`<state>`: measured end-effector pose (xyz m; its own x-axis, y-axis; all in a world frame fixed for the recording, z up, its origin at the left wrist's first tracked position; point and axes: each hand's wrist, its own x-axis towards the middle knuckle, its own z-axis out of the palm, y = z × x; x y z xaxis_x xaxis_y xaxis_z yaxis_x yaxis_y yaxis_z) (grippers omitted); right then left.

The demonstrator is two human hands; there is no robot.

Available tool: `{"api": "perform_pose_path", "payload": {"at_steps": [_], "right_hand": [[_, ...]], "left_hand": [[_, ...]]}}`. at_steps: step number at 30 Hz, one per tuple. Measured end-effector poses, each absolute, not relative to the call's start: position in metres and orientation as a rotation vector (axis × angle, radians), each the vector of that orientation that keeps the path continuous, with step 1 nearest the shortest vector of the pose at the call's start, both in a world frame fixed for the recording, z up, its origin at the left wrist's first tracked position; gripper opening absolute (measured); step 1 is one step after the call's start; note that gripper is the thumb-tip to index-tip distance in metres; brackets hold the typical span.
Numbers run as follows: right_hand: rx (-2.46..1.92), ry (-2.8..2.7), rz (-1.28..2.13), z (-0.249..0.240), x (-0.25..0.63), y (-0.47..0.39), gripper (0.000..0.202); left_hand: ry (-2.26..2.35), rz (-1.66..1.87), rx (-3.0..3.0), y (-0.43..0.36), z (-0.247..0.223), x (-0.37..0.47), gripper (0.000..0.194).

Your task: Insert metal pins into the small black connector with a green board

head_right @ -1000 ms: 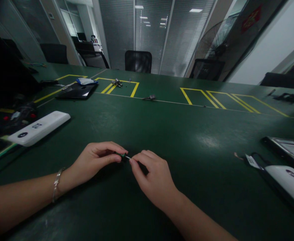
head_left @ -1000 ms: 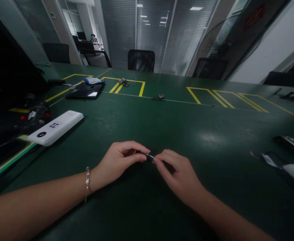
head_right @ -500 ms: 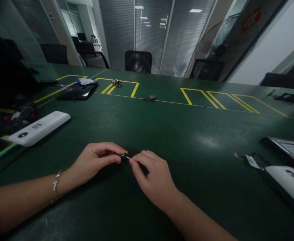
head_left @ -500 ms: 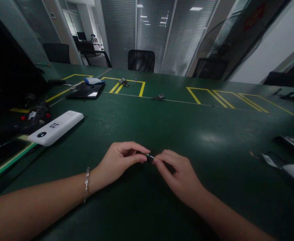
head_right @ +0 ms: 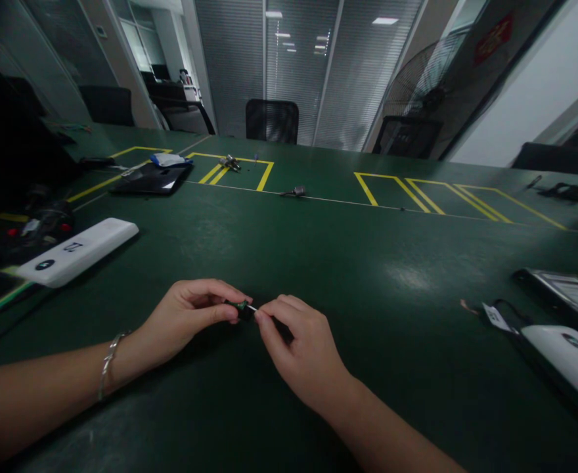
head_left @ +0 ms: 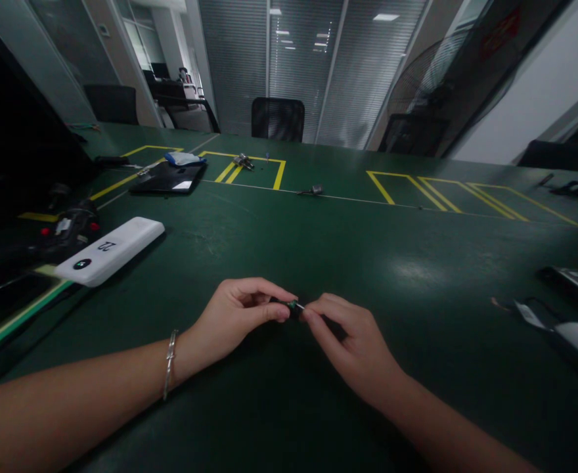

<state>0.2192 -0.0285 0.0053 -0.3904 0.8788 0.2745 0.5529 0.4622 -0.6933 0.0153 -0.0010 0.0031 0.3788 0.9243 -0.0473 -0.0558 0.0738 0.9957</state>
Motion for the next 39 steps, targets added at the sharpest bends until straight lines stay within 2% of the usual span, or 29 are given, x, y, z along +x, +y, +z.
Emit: {"api": "perform_pose_path", "payload": {"at_steps": [11,22,39], "right_hand": [[-1.248,-2.041,0.656,0.0062,0.2177,-0.0293,0.021],[-1.19,-1.989,0.653,0.0043,0.2177,-0.0277,0.02],[-1.191,-1.982,0.716,0.0033,0.218,-0.0283,0.019]], "left_hand": [[0.918,0.95,1.365,-0.0013,0.0078,0.0151,0.009],[0.851,0.632,2.102,-0.0021,0.0017,0.0152,0.011],[0.844,0.52,2.277,-0.0046,0.003,0.0179,0.018]]}}
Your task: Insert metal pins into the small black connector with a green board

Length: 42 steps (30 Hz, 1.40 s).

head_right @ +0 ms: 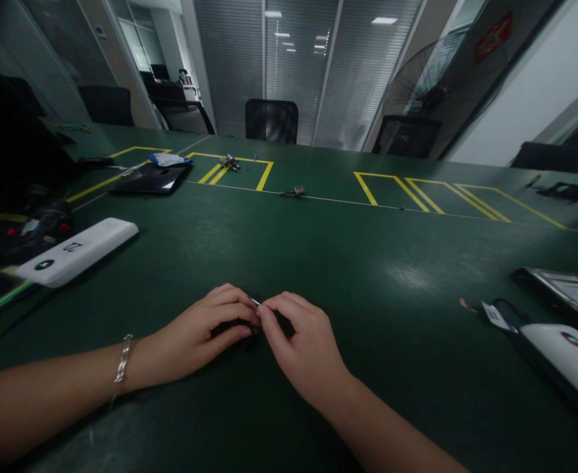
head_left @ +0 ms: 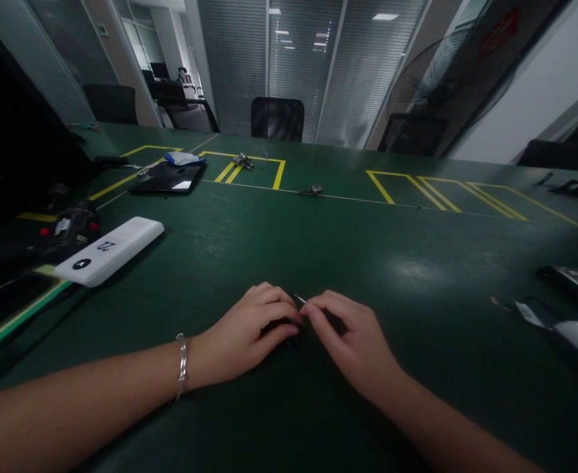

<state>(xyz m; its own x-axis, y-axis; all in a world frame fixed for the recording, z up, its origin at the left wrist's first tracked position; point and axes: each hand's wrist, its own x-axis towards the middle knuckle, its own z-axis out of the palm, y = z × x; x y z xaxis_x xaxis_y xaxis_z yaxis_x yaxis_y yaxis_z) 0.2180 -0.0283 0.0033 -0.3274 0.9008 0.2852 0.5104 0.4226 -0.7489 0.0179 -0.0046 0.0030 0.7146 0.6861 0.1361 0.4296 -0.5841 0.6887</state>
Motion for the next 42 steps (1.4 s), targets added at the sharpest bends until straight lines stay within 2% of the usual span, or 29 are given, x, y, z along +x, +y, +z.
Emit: {"api": "perform_pose_path", "payload": {"at_steps": [5,11,13,18,23,29,36,42], "right_hand": [[-1.177,-1.964,0.702,0.0017,0.2173,-0.0275,0.017],[-1.229,-2.017,0.681,-0.0002,0.2169,-0.0271,0.012],[-1.237,-2.072,0.676,-0.0006,0.2172,-0.0277,0.012],[-1.242,-2.235,0.663,0.0019,0.2171,-0.03,0.029],[-1.273,-2.278,0.674,0.003,0.2169,-0.0304,0.031],[-1.289,-2.278,0.615,0.0028,0.2155,-0.0307,0.025],[-1.212,-2.314,0.63,0.0069,0.2164,-0.0314,0.035],[-1.26,-2.324,0.608,0.0041,0.216,-0.0305,0.032]], "left_hand": [[0.915,0.535,2.277,-0.0086,0.0074,0.0174,0.014],[0.985,0.468,2.386,-0.0116,0.0111,0.0186,0.05],[1.006,0.442,2.415,-0.0118,0.0098,0.0191,0.054],[1.062,0.42,2.412,-0.0112,0.0075,0.0187,0.035],[1.056,0.435,2.393,-0.0119,0.0082,0.0173,0.027],[1.054,0.435,2.391,-0.0117,0.0081,0.0173,0.023],[1.083,0.451,2.396,-0.0108,0.0074,0.0177,0.026],[1.098,0.472,2.399,-0.0115,0.0071,0.0178,0.028]]}}
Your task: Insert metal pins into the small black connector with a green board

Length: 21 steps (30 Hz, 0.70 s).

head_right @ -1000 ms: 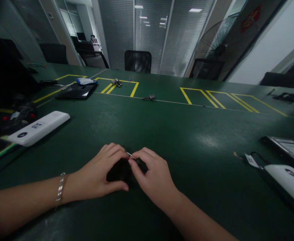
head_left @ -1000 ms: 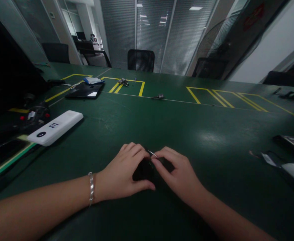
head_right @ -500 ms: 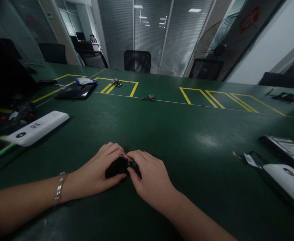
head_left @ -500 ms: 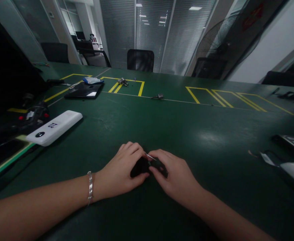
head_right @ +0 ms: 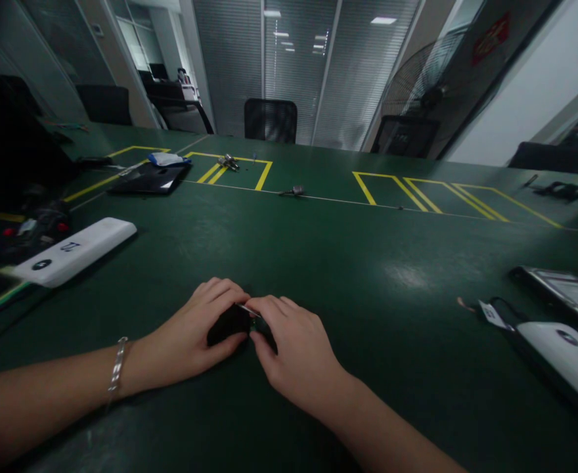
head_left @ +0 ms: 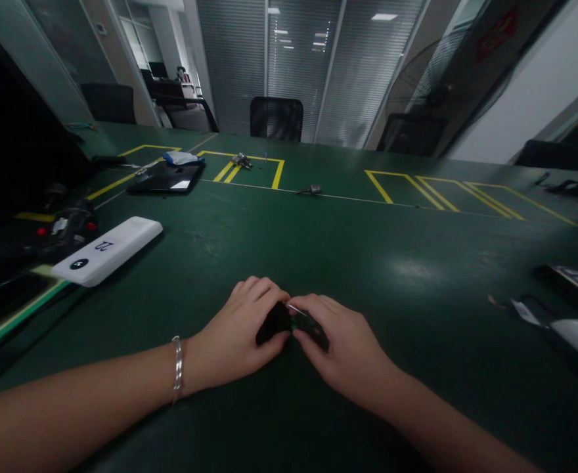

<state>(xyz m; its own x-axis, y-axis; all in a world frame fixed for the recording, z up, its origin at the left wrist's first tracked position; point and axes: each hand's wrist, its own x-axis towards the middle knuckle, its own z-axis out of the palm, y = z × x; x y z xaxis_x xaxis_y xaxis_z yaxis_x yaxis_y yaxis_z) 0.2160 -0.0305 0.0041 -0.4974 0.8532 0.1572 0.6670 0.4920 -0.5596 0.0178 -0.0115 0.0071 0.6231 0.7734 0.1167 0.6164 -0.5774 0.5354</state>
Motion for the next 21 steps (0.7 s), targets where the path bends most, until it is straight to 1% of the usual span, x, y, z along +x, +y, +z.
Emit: {"api": "perform_pose_path", "payload": {"at_steps": [3,6,8,14,17,21], "right_hand": [[-1.275,-2.316,0.618,0.003,0.216,-0.029,0.029],[-1.281,-2.283,0.634,0.002,0.216,-0.029,0.028],[-1.281,-2.235,0.65,0.001,0.217,-0.029,0.028],[-1.235,-2.009,0.736,-0.004,0.22,-0.028,0.035],[-1.18,-1.92,0.781,-0.007,0.22,-0.028,0.038],[-1.086,-1.863,0.789,-0.007,0.219,-0.029,0.036]], "left_hand": [[1.136,0.493,2.393,-0.011,0.007,0.018,0.03],[1.153,0.496,2.38,-0.011,0.007,0.017,0.024],[1.125,0.508,2.348,-0.01,0.006,0.016,0.023],[0.885,0.661,2.062,-0.007,0.005,0.012,0.038],[0.786,0.681,1.881,-0.005,0.004,0.013,0.042],[0.712,0.695,1.616,-0.005,0.002,0.014,0.047]]}}
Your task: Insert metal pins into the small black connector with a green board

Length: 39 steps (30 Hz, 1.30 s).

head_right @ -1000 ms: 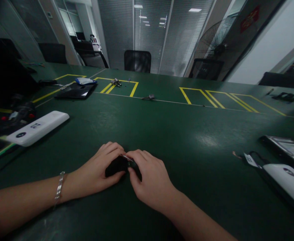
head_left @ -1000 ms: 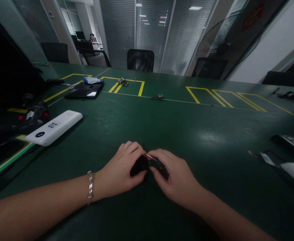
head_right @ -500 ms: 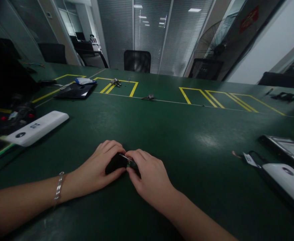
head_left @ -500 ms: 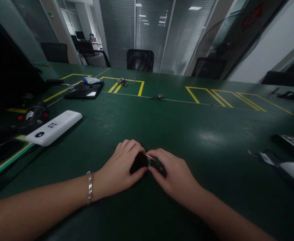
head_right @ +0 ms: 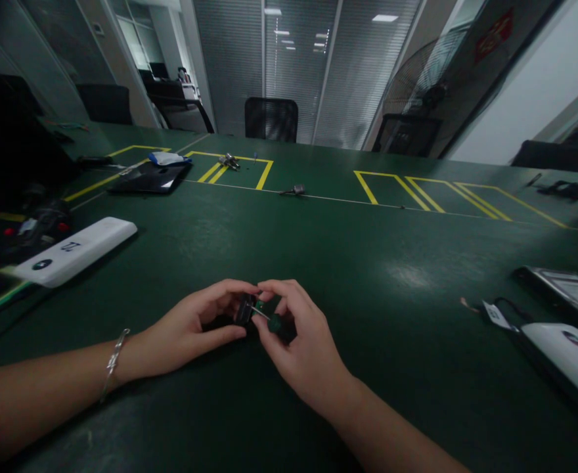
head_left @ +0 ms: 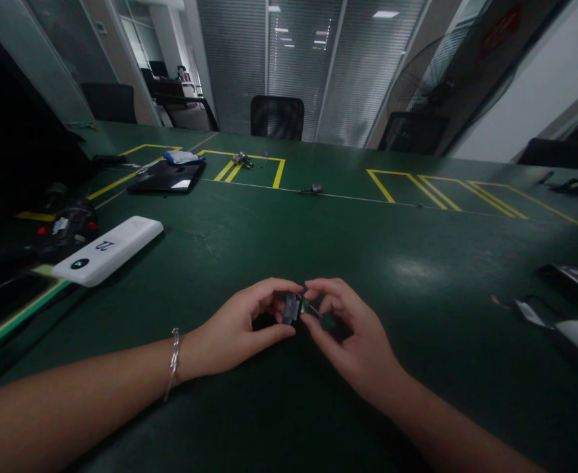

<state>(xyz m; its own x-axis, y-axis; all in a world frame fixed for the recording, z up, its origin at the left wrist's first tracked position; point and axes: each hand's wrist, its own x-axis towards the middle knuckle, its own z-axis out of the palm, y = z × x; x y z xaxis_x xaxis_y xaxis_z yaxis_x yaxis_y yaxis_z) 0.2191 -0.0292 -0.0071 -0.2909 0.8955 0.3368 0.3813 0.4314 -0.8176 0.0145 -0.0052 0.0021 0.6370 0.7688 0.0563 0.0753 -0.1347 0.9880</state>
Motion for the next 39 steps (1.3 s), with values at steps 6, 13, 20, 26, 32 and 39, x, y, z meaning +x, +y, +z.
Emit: {"api": "perform_pose_path", "payload": {"at_steps": [6,13,20,26,32,39], "right_hand": [[-1.051,-1.854,0.76,-0.006,0.2196,-0.0309,0.036],[-1.034,-1.896,0.817,-0.0048,0.2192,-0.0317,0.037],[-1.003,-1.891,0.84,-0.0064,0.2195,-0.0323,0.039],[-1.004,-1.897,0.837,-0.0041,0.2195,-0.033,0.037],[-1.005,-1.89,0.792,-0.0031,0.2184,-0.0341,0.032],[-1.001,-1.889,0.766,-0.0036,0.2183,-0.0335,0.033]], "left_hand": [[0.644,0.692,1.454,-0.0073,0.0034,0.0167,0.042],[0.604,0.671,1.376,-0.0074,0.0005,0.0172,0.043],[0.589,0.656,1.339,-0.007,0.0002,0.0187,0.039],[0.586,0.649,1.29,-0.007,0.0024,0.0198,0.038],[0.552,0.664,1.205,-0.0072,0.0004,0.0211,0.037],[0.552,0.669,1.194,-0.0074,0.0005,0.0209,0.038]]}}
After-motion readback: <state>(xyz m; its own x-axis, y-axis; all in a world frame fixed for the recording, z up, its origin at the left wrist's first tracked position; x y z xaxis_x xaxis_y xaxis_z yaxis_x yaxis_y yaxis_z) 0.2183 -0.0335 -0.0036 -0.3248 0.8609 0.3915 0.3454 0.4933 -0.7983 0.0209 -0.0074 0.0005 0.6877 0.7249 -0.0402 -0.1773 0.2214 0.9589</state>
